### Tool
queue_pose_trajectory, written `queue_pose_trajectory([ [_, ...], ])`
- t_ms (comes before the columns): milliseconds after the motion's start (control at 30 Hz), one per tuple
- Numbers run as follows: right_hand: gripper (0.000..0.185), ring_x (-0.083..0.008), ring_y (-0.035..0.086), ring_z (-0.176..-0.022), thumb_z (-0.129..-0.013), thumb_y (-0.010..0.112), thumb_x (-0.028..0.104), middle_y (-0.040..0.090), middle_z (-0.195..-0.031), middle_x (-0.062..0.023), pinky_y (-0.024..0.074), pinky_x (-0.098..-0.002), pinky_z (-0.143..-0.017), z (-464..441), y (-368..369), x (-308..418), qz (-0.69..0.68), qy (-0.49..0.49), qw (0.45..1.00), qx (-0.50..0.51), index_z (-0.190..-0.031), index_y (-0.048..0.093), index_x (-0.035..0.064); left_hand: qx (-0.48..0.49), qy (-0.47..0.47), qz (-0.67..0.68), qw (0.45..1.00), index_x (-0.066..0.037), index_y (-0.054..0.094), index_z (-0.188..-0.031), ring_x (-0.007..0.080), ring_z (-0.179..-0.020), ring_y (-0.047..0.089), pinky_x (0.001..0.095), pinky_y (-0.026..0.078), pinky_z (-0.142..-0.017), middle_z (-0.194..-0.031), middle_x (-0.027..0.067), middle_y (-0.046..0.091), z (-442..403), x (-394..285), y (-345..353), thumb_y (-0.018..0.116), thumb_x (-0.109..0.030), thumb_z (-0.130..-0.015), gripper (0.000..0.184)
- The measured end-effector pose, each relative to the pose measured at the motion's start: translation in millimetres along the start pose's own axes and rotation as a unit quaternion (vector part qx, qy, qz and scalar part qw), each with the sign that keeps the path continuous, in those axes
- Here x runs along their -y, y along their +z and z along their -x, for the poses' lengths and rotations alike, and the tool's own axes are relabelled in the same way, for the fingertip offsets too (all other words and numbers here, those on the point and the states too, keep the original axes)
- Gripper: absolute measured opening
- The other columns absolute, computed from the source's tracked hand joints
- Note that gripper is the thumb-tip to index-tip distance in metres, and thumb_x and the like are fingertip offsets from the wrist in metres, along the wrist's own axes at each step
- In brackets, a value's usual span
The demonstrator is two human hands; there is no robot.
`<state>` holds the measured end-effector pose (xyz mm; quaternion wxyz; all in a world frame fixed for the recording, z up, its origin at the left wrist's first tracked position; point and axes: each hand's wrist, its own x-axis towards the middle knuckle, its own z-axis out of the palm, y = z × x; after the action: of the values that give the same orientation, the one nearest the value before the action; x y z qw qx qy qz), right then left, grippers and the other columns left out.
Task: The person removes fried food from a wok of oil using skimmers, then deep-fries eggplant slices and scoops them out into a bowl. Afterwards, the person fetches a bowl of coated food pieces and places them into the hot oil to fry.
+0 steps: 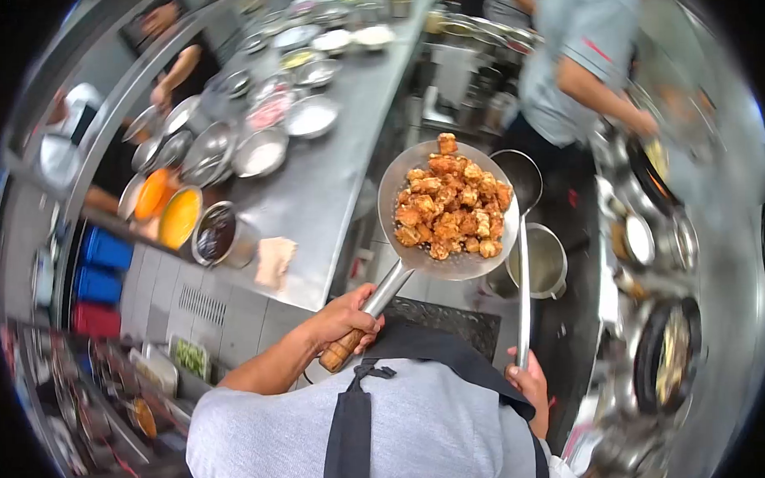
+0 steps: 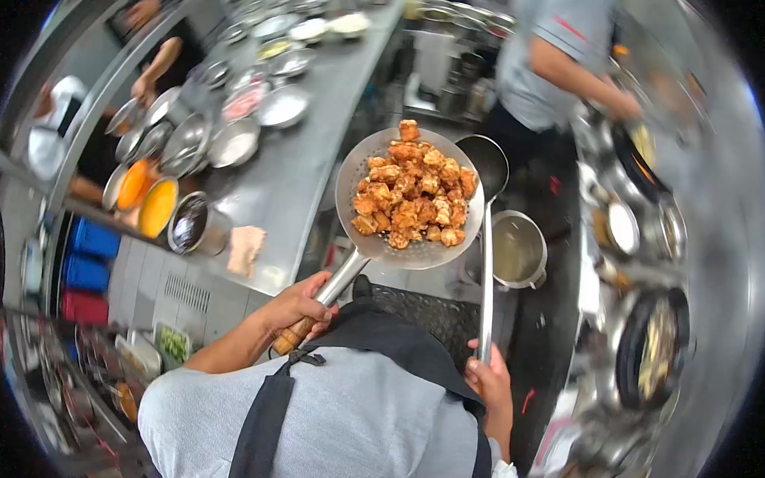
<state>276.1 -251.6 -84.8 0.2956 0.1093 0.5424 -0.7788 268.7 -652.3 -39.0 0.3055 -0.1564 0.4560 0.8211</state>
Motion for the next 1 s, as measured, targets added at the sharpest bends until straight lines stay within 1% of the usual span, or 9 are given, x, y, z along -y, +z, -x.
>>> queue_pose_trajectory([
  [133,0.041,-0.0103,0.042,-0.037,-0.085,0.059,0.007,0.043,-0.062,-0.0012,0.0367,-0.0257,-0.031,-118.1,85.0,59.9,0.038,0.059,0.992,0.102,-0.123,0.043,0.0066,-0.126,0.104,0.069,0.984,-0.004,0.030,-0.132,0.0166,-0.050,0.053,0.0299,0.045,-0.038,-0.082,0.0099,0.054,45.1,-20.9,-50.6,0.063,0.005,-0.068,0.072],
  [333,0.041,-0.0086,0.043,-0.038,-0.089,0.057,0.011,0.044,-0.061,-0.0005,0.0378,-0.0251,-0.034,-261.1,252.3,116.9,0.208,0.020,0.942,0.261,-0.126,0.044,0.0008,-0.321,0.220,0.083,0.918,-0.005,0.034,-0.132,0.0153,-0.050,0.055,0.0289,0.047,-0.038,-0.083,0.0097,0.053,100.7,-83.0,-112.3,0.061,0.004,-0.069,0.068],
  [500,0.037,-0.0092,0.044,-0.039,-0.090,0.055,0.010,0.046,-0.061,-0.0008,0.0376,-0.0263,-0.035,-332.2,384.7,127.7,0.239,0.021,0.906,0.348,-0.123,0.044,-0.0018,-0.454,0.268,-0.006,0.850,0.000,0.037,-0.124,0.0145,-0.049,0.055,0.0284,0.049,-0.040,-0.077,0.0074,0.055,134.2,-140.3,-163.5,0.061,0.002,-0.070,0.059],
  [667,0.009,-0.0087,0.045,-0.040,-0.091,0.054,0.012,0.046,-0.060,0.0003,0.0384,-0.0260,-0.035,-389.9,490.6,112.7,0.222,0.069,0.860,0.454,-0.091,0.048,0.0061,-0.565,0.229,-0.137,0.781,0.001,0.041,-0.120,0.0150,-0.051,0.056,0.0289,0.047,-0.041,-0.078,0.0089,0.056,137.0,-179.0,-219.4,0.061,0.001,-0.070,0.054],
  [767,0.011,-0.0114,0.048,-0.042,-0.087,0.057,0.009,0.052,-0.061,-0.0030,0.0419,-0.0308,-0.036,-401.3,526.0,91.9,0.230,0.064,0.876,0.419,-0.088,0.046,0.0050,-0.666,0.225,-0.241,0.669,0.002,0.043,-0.119,0.0224,-0.062,0.062,0.0352,0.052,-0.056,-0.084,0.0128,0.060,109.7,-187.0,-241.0,0.062,-0.001,-0.069,0.054],
  [833,0.013,-0.0126,0.049,-0.044,-0.086,0.057,0.010,0.052,-0.062,-0.0040,0.0426,-0.0315,-0.036,-402.2,524.7,77.8,0.286,0.034,0.869,0.402,-0.090,0.046,0.0028,-0.728,0.254,-0.337,0.541,0.003,0.043,-0.119,0.0333,-0.079,0.065,0.0402,0.051,-0.076,-0.092,0.0178,0.063,88.8,-179.6,-267.5,0.063,-0.003,-0.069,0.054],
  [867,0.014,-0.0122,0.048,-0.044,-0.087,0.057,0.011,0.050,-0.062,-0.0039,0.0424,-0.0309,-0.036,-399.3,519.5,71.8,0.331,0.009,0.857,0.394,-0.090,0.046,0.0032,-0.726,0.282,-0.308,0.546,0.003,0.043,-0.119,0.0401,-0.093,0.063,0.0425,0.047,-0.087,-0.099,0.0228,0.064,78.8,-173.3,-281.9,0.063,-0.005,-0.070,0.053],
  [967,0.021,-0.0146,0.049,-0.045,-0.086,0.055,0.012,0.050,-0.063,-0.0063,0.0425,-0.0330,-0.037,-389.3,499.4,64.5,0.438,-0.027,0.820,0.368,-0.098,0.044,0.0004,-0.744,0.214,-0.280,0.568,0.002,0.042,-0.119,0.0428,-0.093,0.063,0.0435,0.047,-0.086,-0.099,0.0257,0.063,62.8,-168.0,-287.4,0.063,-0.007,-0.072,0.052],
  [1000,0.022,-0.0152,0.049,-0.045,-0.086,0.055,0.013,0.050,-0.063,-0.0067,0.0427,-0.0336,-0.038,-390.1,494.6,59.2,0.447,-0.030,0.815,0.368,-0.100,0.044,0.0001,-0.755,0.196,-0.291,0.553,0.001,0.041,-0.120,0.0443,-0.095,0.063,0.0449,0.047,-0.086,-0.100,0.0279,0.063,59.7,-165.9,-287.5,0.063,-0.009,-0.073,0.053],
])
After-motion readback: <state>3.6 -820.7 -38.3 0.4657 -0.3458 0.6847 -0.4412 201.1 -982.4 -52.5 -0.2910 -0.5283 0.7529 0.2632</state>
